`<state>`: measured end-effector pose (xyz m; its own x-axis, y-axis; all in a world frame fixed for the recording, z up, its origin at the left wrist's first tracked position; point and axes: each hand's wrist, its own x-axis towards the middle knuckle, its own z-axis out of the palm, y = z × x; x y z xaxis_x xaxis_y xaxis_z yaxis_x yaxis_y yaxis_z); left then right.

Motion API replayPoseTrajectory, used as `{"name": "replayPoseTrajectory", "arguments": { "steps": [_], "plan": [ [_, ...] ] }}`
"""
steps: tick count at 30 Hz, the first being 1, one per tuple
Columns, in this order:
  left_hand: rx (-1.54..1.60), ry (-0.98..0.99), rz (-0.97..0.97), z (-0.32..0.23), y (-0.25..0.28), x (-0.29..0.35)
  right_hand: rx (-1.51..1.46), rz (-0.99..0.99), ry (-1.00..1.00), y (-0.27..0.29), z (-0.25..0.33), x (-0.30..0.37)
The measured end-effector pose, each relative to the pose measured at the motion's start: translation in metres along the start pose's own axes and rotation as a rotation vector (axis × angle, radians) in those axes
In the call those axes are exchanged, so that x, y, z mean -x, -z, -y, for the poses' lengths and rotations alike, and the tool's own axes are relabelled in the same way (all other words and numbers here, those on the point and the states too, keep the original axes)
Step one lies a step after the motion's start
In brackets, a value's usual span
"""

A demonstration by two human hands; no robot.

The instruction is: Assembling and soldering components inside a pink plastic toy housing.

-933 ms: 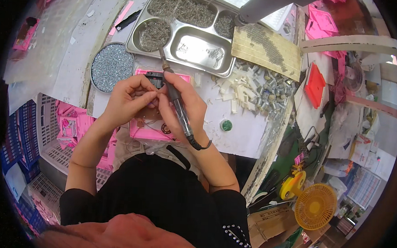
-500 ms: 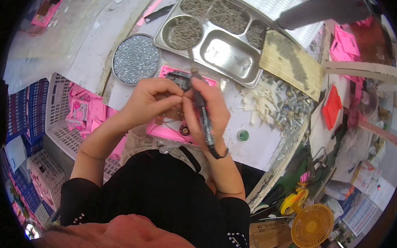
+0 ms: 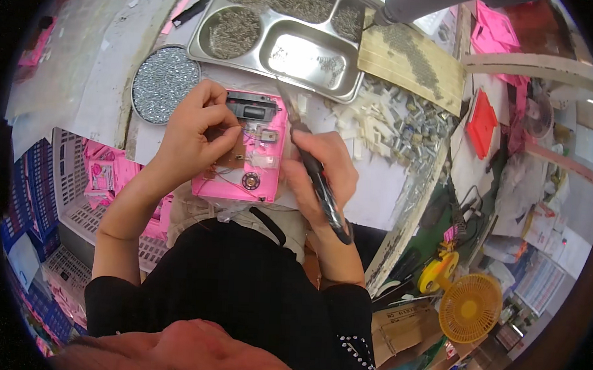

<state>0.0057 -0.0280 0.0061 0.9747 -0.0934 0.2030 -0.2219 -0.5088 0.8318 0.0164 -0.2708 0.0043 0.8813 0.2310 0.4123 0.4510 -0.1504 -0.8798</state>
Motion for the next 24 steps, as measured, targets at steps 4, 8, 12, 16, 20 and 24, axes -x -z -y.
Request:
{"name": "replayPoseTrajectory", "arguments": {
  "steps": [4,8,12,16,20,24],
  "plan": [
    [-0.094,0.005,-0.022,-0.003,-0.005,-0.002,-0.016,-0.043,-0.055,0.012,0.009,0.01],
    [-0.126,-0.01,-0.046,-0.001,-0.008,-0.003,0.018,0.049,0.027,0.01,0.009,0.009],
    [-0.128,0.001,-0.05,-0.001,-0.009,-0.003,0.12,0.184,0.132,0.01,0.008,0.004],
    [-0.144,-0.016,-0.054,0.0,-0.009,-0.004,0.123,0.185,0.167,0.003,0.003,0.004],
    [-0.147,-0.018,-0.059,-0.001,-0.009,-0.003,0.117,0.194,0.18,0.002,0.002,0.003],
    [-0.142,-0.015,-0.056,-0.001,-0.009,-0.004,0.131,0.184,0.178,0.002,0.003,0.003]
  ]
}}
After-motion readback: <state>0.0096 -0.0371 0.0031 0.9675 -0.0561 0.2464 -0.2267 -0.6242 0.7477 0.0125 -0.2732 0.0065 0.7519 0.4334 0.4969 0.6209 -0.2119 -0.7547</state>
